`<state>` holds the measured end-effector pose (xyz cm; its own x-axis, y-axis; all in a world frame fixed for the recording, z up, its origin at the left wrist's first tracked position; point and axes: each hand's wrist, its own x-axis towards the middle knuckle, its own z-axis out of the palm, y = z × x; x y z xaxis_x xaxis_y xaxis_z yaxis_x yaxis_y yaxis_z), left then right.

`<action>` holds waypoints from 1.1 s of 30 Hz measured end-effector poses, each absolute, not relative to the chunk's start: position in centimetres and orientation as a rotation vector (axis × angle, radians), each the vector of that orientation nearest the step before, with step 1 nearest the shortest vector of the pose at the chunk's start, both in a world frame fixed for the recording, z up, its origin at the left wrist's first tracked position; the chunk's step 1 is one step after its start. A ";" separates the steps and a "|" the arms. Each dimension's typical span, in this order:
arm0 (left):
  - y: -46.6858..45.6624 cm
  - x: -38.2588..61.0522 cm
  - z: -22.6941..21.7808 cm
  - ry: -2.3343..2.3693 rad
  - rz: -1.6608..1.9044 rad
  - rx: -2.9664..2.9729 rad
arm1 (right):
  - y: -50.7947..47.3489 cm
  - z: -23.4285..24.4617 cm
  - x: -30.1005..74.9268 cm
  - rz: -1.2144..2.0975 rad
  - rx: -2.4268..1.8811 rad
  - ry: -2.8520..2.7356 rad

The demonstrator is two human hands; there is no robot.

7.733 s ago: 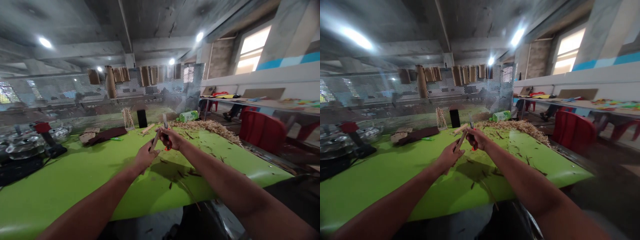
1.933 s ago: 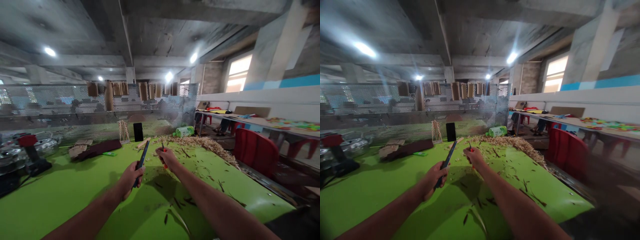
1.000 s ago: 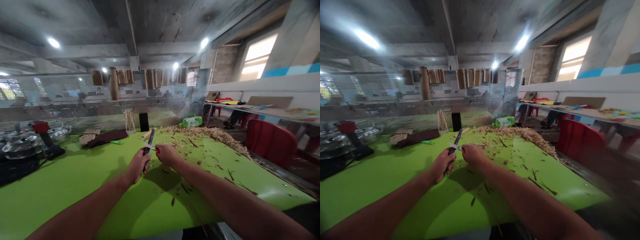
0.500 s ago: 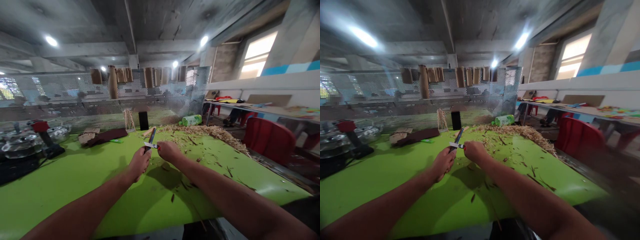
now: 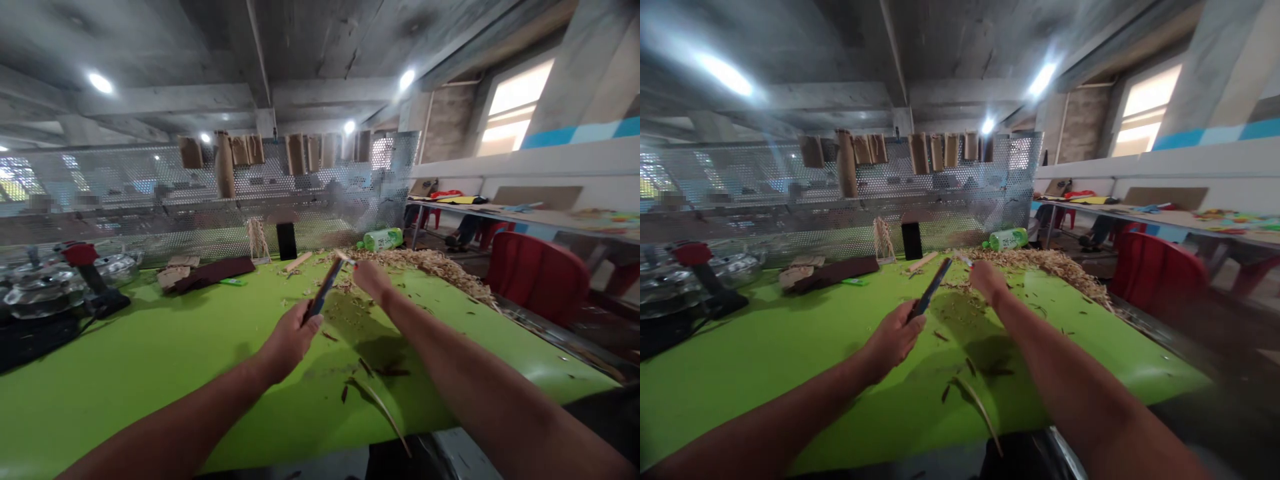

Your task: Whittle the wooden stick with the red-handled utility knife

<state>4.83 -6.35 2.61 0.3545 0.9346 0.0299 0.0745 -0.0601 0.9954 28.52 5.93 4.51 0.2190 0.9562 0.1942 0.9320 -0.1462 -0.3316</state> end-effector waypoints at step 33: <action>-2.6 3.5 2.3 0.921 0.918 1.350 | 3.6 3.3 23.3 0.196 -1.622 -1.870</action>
<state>3.53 -2.58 2.28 0.3746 0.9271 -0.0105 -0.0079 0.0146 0.9999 23.29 3.59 3.32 -0.0268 0.9293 0.3683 0.8330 0.2245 -0.5057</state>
